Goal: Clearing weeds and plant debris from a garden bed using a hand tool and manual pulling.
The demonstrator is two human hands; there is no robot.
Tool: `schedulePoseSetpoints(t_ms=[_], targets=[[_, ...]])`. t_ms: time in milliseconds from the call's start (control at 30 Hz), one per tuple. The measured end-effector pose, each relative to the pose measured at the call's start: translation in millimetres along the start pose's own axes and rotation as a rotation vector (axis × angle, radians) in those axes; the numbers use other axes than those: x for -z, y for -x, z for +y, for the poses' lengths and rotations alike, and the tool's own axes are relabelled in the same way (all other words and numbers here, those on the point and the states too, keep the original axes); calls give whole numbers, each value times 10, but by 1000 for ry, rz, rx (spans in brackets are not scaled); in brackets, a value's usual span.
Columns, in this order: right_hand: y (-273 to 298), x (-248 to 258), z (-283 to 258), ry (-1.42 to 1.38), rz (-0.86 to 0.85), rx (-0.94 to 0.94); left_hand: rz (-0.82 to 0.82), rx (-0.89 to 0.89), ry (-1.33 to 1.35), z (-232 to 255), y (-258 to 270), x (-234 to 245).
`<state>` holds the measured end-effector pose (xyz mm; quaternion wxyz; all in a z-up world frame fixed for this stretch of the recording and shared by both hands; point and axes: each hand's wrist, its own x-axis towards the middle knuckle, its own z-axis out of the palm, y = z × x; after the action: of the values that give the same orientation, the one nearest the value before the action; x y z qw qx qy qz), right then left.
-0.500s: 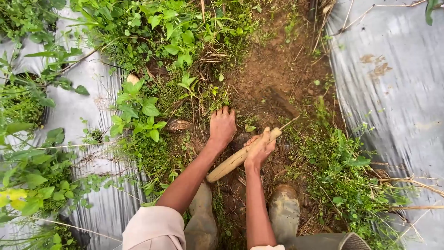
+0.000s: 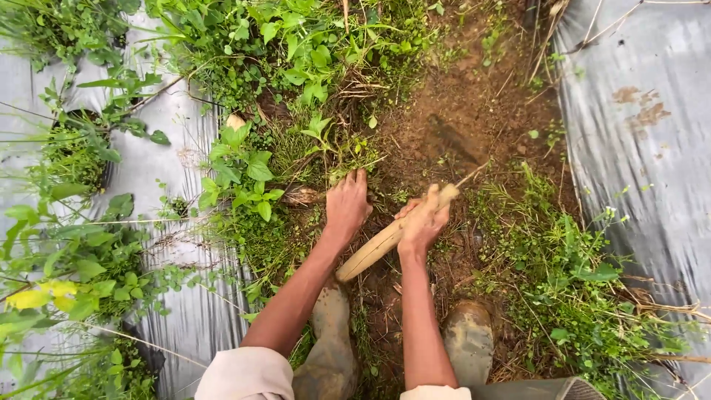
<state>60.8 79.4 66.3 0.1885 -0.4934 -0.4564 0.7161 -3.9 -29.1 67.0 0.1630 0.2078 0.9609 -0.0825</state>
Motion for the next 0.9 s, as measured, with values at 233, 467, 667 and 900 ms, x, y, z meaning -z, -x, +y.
schedulePoseSetpoints(t_ms=[233,467,667,900], targets=[[166,6,518,344,-249,-268,77,114,174,83,-130,-99],[14,-53,-66,240,-180,-140,105,317,-21,10,-511,-799],[-163,-127,118,190,-221,-99,-12,506,178,-131,-762,-1302],[-139,161,347,431,-329,-309,-139,547,220,8,-394,-1202]])
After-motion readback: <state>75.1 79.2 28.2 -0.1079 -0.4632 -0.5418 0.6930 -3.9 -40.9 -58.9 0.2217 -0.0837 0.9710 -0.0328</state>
